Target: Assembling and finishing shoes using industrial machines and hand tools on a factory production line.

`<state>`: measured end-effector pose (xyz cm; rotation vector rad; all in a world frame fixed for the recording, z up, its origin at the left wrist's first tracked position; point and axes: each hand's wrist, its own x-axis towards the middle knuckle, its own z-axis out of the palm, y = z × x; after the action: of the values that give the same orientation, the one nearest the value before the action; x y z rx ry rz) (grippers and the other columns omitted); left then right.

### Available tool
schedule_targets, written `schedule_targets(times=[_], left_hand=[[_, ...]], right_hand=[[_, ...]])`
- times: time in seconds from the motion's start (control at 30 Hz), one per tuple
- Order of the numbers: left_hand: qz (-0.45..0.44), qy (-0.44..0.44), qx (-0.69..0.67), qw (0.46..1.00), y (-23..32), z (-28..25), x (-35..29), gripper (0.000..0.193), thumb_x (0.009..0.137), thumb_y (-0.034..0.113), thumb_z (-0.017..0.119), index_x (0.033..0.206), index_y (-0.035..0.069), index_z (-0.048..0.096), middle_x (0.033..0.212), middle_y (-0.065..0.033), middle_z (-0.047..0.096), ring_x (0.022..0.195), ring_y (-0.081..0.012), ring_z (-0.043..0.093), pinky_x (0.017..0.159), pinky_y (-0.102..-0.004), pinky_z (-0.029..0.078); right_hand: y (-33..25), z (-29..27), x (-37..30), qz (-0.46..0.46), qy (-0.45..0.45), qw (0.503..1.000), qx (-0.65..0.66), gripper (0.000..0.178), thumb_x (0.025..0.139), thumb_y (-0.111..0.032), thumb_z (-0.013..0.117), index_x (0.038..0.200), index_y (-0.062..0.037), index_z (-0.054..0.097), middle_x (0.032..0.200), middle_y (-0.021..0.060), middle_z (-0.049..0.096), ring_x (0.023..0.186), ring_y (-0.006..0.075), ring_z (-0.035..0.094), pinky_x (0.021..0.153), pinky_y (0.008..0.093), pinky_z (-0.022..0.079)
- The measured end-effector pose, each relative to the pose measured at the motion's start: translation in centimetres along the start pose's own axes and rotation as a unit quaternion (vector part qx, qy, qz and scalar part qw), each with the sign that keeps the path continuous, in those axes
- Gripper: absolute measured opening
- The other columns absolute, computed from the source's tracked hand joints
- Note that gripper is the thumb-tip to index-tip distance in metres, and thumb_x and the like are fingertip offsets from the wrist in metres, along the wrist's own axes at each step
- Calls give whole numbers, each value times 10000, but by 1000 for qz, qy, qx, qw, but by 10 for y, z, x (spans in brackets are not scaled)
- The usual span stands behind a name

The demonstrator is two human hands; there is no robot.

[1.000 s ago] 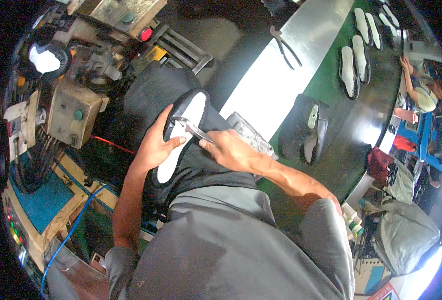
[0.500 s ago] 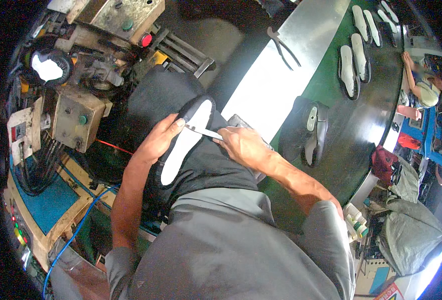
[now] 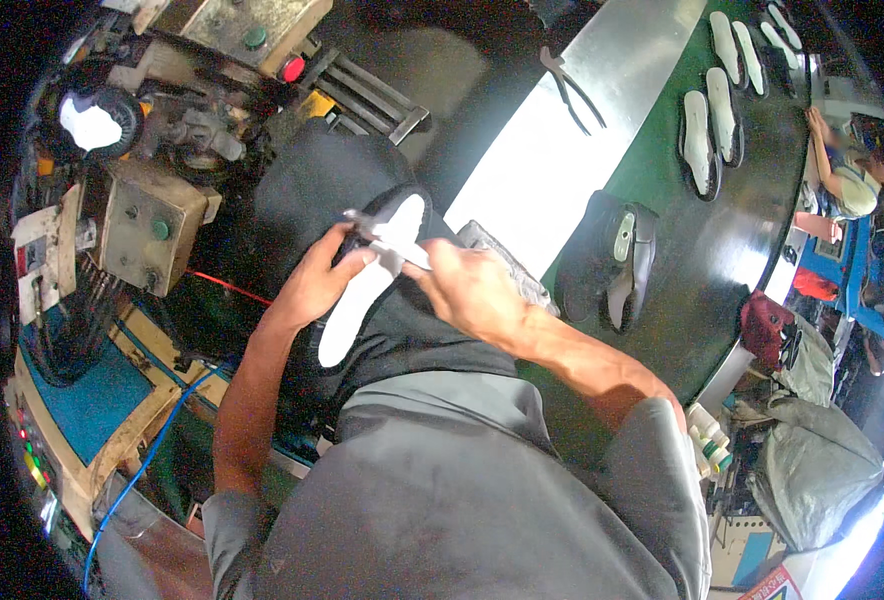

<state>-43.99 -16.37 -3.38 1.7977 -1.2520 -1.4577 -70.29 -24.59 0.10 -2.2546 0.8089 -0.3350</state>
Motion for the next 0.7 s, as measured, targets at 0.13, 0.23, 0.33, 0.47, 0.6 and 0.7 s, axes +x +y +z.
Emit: schedule_targets(times=[0.13,0.23,0.33,0.47,0.6,0.7], left_hand=[[41,-108,-61,991,-17,-16,-19,954,916,203,886,1670,7,334,1581,-231,526,1462,-286,513,1215,-383,400],[25,-126,-154,980,-20,-16,-21,1034,891,173,911,1693,-5,284,1605,-176,484,1481,-247,448,1238,-357,358],[-8,-105,-229,968,-26,-17,-28,1022,877,147,906,1690,-1,304,1592,-158,505,1497,-240,435,1249,-349,342],[-13,-28,-387,921,-33,-31,-62,909,833,45,848,1632,-15,419,1546,-125,555,1445,-246,503,1228,-357,377],[-7,90,-508,857,-44,-55,-117,831,851,71,782,1614,-2,463,1461,-99,627,1358,-225,567,1158,-341,426],[-51,252,-502,826,-80,-42,-154,893,837,151,796,1648,17,447,1488,-111,616,1361,-249,559,1180,-361,397]], right_hand=[[0,2,17,24,-100,994,-29,306,1088,-237,675,996,20,536,633,184,622,563,390,678,493,511,488],[-16,8,11,64,-34,995,72,294,1077,-224,683,981,4,524,611,219,598,566,457,656,502,550,491],[-14,23,15,-13,-17,999,29,281,1081,-232,671,992,-6,531,606,246,596,568,495,646,511,576,496],[-11,17,15,156,-124,976,87,313,1122,-285,608,1079,25,588,683,243,651,631,422,711,575,527,540],[-13,25,33,258,-66,932,245,386,1179,-351,496,1075,8,592,725,63,641,584,180,662,554,359,527],[33,28,35,286,-48,906,307,368,1171,-346,515,1067,1,581,726,85,630,540,200,640,511,349,541]])
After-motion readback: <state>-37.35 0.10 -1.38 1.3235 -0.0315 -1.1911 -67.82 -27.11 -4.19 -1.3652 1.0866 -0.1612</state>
